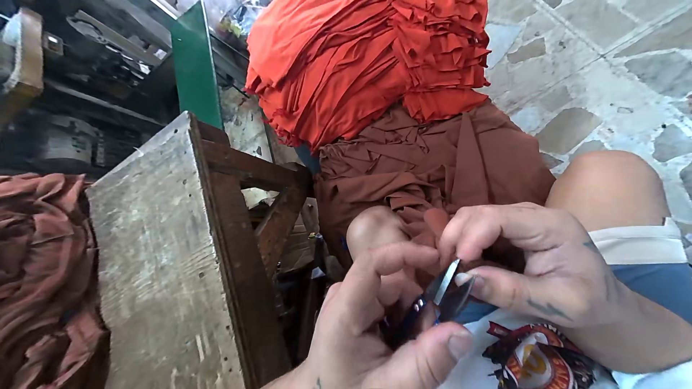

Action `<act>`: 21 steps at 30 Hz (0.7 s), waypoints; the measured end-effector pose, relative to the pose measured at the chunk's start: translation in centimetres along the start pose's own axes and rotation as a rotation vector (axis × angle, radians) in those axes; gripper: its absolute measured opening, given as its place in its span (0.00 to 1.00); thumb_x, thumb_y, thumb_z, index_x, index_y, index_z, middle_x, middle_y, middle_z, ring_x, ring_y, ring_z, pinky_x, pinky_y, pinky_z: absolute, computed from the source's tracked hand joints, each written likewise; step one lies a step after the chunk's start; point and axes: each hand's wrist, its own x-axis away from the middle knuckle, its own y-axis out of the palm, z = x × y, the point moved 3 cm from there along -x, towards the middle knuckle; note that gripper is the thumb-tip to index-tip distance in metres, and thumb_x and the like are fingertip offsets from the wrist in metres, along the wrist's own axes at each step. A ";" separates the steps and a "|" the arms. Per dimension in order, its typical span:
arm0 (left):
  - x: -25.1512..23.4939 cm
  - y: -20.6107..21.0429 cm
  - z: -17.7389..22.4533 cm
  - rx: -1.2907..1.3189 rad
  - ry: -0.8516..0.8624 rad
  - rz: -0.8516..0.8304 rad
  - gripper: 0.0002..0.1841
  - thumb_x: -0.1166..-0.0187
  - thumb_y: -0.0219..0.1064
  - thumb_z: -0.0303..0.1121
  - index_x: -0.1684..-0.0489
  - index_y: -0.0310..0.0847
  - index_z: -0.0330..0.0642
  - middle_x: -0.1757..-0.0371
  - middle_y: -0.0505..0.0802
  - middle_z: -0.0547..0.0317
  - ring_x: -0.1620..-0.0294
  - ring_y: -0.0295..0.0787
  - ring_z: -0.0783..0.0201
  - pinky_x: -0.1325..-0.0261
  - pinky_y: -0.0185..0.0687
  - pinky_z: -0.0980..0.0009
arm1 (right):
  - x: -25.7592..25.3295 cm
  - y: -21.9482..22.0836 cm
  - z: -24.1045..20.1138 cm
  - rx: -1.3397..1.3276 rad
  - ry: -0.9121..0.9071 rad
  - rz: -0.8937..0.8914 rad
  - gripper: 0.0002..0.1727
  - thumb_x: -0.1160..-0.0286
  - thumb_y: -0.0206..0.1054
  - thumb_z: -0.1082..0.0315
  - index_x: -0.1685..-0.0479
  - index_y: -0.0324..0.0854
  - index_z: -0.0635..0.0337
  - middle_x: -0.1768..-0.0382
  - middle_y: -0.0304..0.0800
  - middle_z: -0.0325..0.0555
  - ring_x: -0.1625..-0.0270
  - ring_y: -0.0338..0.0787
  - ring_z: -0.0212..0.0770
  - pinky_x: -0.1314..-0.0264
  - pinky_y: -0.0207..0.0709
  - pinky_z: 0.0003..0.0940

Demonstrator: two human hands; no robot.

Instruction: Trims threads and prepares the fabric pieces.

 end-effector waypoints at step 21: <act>0.4 0.1 0.7 -0.482 0.242 0.000 0.22 0.15 0.67 0.40 0.33 0.82 0.30 0.68 0.90 0.56 0.70 0.84 0.77 0.64 0.79 0.86 | 0.0 -0.1 -0.3 -0.011 -0.036 0.029 0.08 0.17 0.67 0.66 0.56 0.83 0.64 0.57 0.89 0.37 0.57 0.84 0.18 0.56 0.78 0.11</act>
